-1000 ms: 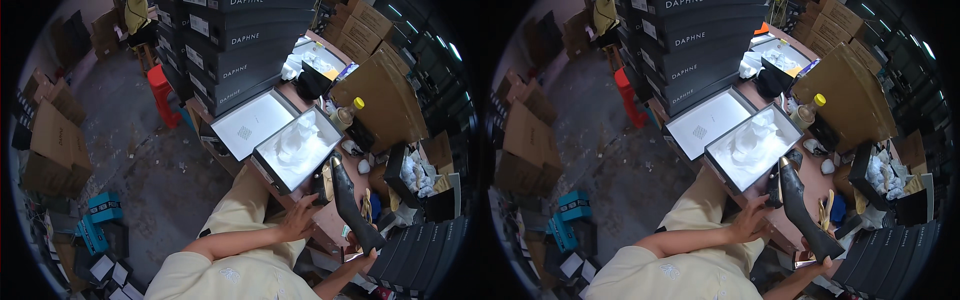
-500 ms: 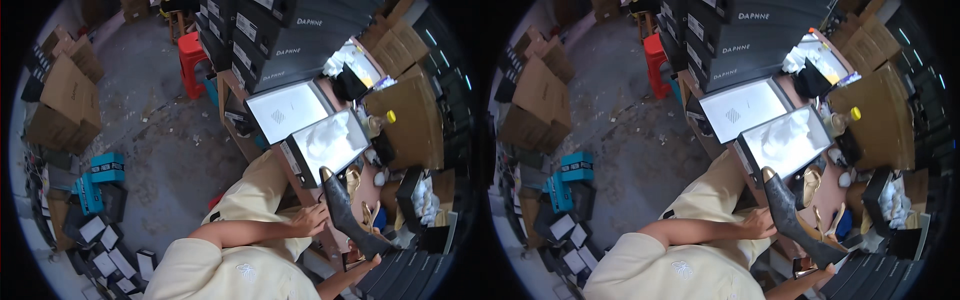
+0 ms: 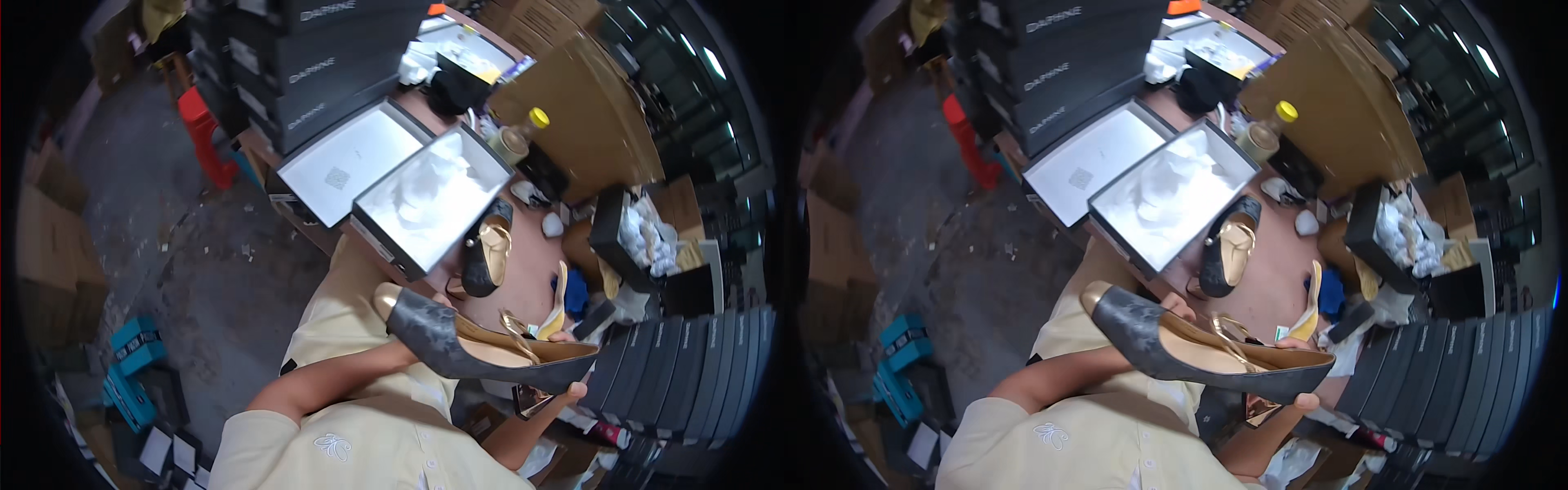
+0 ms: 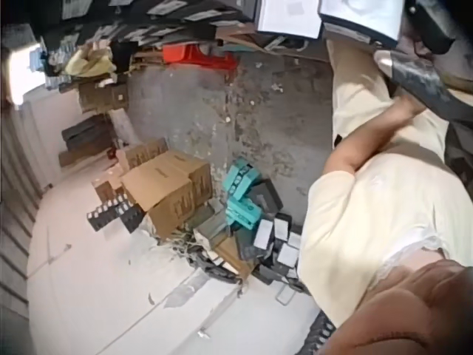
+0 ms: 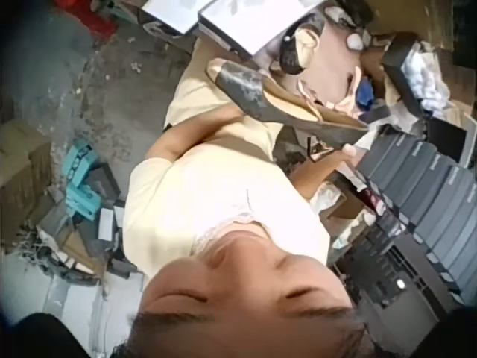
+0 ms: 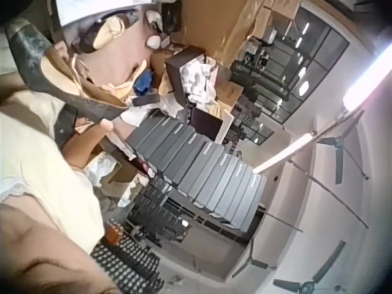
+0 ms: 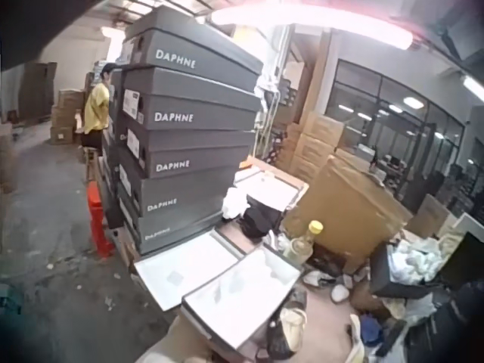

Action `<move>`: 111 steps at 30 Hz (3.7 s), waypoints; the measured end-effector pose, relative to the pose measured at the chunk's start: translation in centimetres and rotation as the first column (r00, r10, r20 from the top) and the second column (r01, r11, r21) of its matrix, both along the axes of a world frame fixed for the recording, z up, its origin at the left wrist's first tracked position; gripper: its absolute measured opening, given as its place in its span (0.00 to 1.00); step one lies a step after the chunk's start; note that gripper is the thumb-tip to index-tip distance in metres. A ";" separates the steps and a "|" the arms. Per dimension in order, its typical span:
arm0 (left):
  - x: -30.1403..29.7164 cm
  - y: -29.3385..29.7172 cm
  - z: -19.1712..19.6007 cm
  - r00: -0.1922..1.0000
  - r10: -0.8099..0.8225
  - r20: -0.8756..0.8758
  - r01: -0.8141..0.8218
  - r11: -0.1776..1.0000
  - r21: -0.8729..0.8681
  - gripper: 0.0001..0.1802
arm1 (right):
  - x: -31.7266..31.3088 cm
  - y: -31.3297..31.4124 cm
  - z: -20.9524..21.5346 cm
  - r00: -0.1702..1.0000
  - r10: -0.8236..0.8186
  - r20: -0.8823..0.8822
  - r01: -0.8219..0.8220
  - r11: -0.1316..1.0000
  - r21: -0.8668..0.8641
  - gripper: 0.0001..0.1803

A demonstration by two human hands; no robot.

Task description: Cleaning, inspecting, and packing finished shoes into boxes for shipment.

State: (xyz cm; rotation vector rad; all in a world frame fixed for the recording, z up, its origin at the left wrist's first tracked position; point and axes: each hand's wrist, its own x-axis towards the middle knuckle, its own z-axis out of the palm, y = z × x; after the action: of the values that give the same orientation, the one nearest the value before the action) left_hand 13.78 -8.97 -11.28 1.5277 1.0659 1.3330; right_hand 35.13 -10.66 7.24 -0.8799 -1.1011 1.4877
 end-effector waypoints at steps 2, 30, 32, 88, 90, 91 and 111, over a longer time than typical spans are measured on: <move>-1.6 0.1 4.3 0.976 0.076 -0.204 -0.043 0.986 0.160 0.08 | -0.8 -0.4 0.5 0.995 0.063 -0.079 -0.063 0.998 -0.002 0.50; -0.2 7.9 11.4 0.993 0.059 -0.099 -0.028 0.955 0.296 0.32 | 2.1 1.5 -4.1 0.630 -0.776 0.030 0.777 0.630 -0.016 0.37; 0.2 9.2 12.8 0.998 0.055 -0.012 -0.050 0.968 0.244 0.29 | -0.5 2.7 -5.4 0.504 -0.839 0.204 0.802 0.543 0.250 0.38; 3.0 22.9 17.0 0.863 -0.473 0.177 0.499 0.853 -0.153 0.21 | 3.7 19.1 -0.4 0.978 -0.176 0.114 0.165 0.981 0.102 0.17; 1.1 23.3 14.7 0.857 -0.373 -0.356 0.339 0.928 -0.156 0.20 | 3.5 20.0 0.1 0.990 -0.135 0.047 0.132 0.989 0.062 0.18; 0.9 23.1 14.7 0.745 -0.404 -0.531 0.371 0.912 -0.174 0.21 | 3.4 20.7 0.0 0.995 -0.063 0.072 0.064 0.998 -0.013 0.19; 2.0 11.3 13.5 0.445 0.097 -0.890 0.324 0.909 0.261 0.32 | -6.8 21.6 -5.8 0.086 -0.315 0.945 -0.669 0.685 0.289 0.12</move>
State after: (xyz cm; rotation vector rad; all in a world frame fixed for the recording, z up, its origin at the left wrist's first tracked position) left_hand 15.81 2.35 2.19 2.7397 1.2829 0.5465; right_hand 28.38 10.91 1.47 -1.1597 -2.7487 0.1610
